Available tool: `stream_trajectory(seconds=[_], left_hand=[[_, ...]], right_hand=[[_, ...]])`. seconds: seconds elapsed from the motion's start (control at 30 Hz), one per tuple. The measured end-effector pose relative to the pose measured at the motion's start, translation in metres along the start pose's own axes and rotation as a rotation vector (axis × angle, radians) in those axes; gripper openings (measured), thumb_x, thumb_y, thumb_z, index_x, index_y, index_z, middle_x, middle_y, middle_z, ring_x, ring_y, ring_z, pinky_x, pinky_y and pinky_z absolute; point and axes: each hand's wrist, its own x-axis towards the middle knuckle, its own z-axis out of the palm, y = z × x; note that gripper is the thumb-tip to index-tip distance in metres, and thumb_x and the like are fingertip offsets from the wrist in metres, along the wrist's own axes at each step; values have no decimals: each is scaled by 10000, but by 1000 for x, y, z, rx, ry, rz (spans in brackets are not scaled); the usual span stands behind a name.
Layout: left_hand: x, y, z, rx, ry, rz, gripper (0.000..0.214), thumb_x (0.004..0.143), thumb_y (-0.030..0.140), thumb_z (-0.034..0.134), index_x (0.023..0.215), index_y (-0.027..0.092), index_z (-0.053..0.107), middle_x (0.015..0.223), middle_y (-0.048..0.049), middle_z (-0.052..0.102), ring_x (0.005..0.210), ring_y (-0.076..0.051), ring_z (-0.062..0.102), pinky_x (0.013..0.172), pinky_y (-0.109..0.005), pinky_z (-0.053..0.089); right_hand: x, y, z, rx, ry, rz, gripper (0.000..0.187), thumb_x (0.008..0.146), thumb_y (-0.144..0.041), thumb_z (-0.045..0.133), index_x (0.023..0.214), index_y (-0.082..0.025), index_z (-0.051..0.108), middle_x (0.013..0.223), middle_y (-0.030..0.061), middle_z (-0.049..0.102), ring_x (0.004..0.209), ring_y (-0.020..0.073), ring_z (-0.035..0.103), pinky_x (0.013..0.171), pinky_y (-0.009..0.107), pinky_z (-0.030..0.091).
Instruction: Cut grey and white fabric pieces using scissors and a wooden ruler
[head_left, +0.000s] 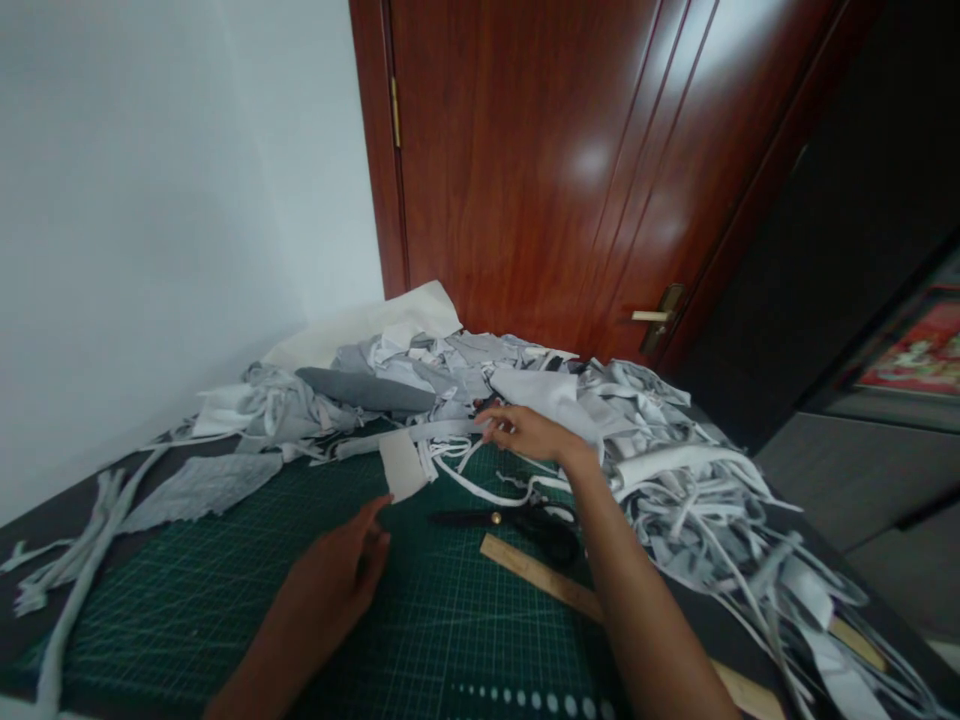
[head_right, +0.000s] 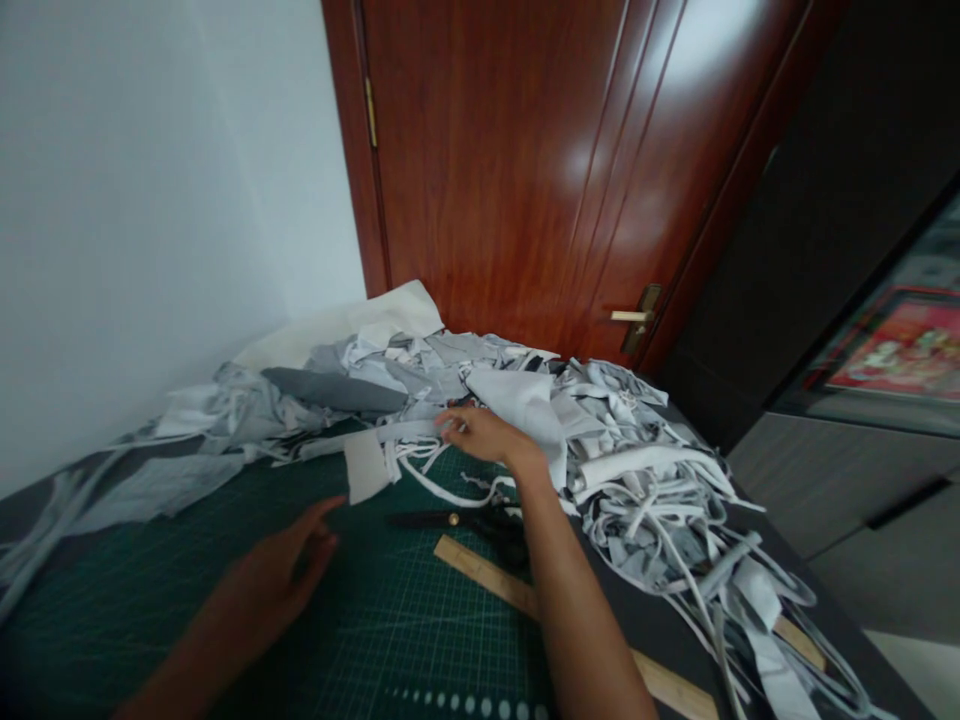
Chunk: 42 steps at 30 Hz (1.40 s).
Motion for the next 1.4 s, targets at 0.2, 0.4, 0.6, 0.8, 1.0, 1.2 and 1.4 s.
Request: stream_trajectory(seconds=[0.2,0.4,0.6,0.8,1.0,1.2,1.4], left_hand=[[137,45,20,-96,5,201,341,943,171,450,1164,195,709,1173,-92,753,1120,-238,701,1022,-398,558],[296,51,67,11,-43,176,225,955,134,592,1149,147,705,1215,-124,700,1231,-253,628,1094,-441,514],[383,41,100,86,-92,61,408,994,387,663,1337,173,612,1337,-116,639,1133,-256,667,945,-478,593],[407,39,106,26,-57,-56,396,997,380,658,1332,172,616,1336,-118,640,1134,-254,666,947,-473,592],[413,58,50,-85,165,-200,403,994,383,661,1334,173,610,1326,-115,644,1129,-255,669,946,-475,589],[347,85,-26,-197,221,-84,322,1016,283,393,1164,126,631,901,-75,725,833,-224,672,779,-324,517],[239,102,-64,-175,136,83,347,971,441,400,1001,174,620,712,-18,637,659,-208,593,646,-298,423]], right_hand=[[-35,-4,-50,21,137,115,368,977,-237,565,1327,-183,664,1041,63,776,843,182,702,815,334,566],[-49,-13,-58,48,209,123,381,1006,-271,545,1368,-186,629,1108,92,767,904,194,720,855,349,570],[-56,-3,-64,37,255,206,332,1003,-262,564,1312,-210,674,1115,87,775,867,194,726,821,338,574],[-63,7,-69,13,271,287,328,1002,-250,566,1303,-176,673,1140,104,771,841,185,716,814,329,562],[-59,-1,-71,-20,359,178,279,1004,-234,542,1227,-179,701,1086,90,774,928,205,708,930,387,545],[-33,-44,-51,16,749,26,535,1021,-444,559,1486,-187,491,1371,156,624,1133,247,647,1000,438,547],[-24,-90,-24,67,494,99,978,916,-625,669,1655,-179,210,1578,219,408,1358,348,545,1144,558,458]])
